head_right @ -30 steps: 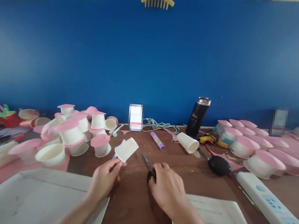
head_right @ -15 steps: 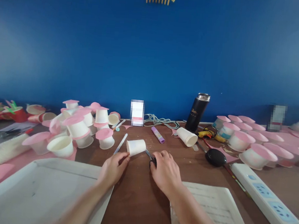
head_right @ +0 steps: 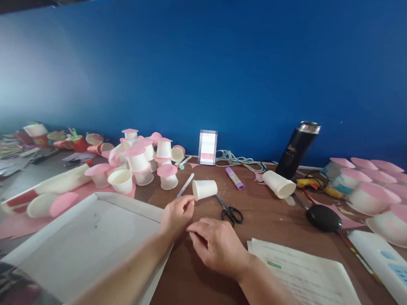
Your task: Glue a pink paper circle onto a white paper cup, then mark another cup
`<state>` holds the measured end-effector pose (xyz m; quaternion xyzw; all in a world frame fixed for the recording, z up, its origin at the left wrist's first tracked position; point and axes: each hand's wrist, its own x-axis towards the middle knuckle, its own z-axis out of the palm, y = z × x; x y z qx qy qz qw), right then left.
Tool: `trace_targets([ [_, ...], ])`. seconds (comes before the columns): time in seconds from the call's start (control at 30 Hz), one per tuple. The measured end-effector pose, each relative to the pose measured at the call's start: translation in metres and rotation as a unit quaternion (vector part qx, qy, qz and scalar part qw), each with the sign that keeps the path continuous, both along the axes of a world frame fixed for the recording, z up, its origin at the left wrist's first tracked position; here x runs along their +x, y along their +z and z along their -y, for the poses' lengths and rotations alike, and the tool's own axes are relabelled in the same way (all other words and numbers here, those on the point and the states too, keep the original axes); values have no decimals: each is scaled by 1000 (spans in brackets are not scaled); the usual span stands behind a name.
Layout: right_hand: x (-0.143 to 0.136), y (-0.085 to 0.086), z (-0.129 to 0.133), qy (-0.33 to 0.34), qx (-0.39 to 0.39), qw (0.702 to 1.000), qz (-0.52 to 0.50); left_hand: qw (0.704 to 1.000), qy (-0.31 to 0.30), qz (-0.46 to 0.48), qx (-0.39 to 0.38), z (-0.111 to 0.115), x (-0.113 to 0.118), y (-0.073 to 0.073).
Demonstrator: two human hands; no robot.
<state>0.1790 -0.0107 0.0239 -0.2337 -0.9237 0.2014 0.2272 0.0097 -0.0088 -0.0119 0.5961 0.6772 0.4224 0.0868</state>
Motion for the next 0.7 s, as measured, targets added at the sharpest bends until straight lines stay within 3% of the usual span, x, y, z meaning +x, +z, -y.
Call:
trace_targets([
  [0.13,-6,4,15,110,-27,994,4,997,24,57,34,0,0,2],
  [0.23,-8,10,25,177,-80,981,11,979,74,189,28,2,2,5],
  [0.3,-9,13,29,198,-116,973,30,946,87,311,19,1,8,7],
  [0.4,-9,14,31,193,-139,969,71,873,82,481,19,-1,20,10],
  [0.5,-9,12,30,171,-124,973,97,832,72,550,26,1,31,17],
  [0.6,-9,9,28,147,-79,980,110,859,40,510,14,20,31,31],
  [0.7,-9,7,26,121,-45,983,129,944,30,327,24,52,7,45],
])
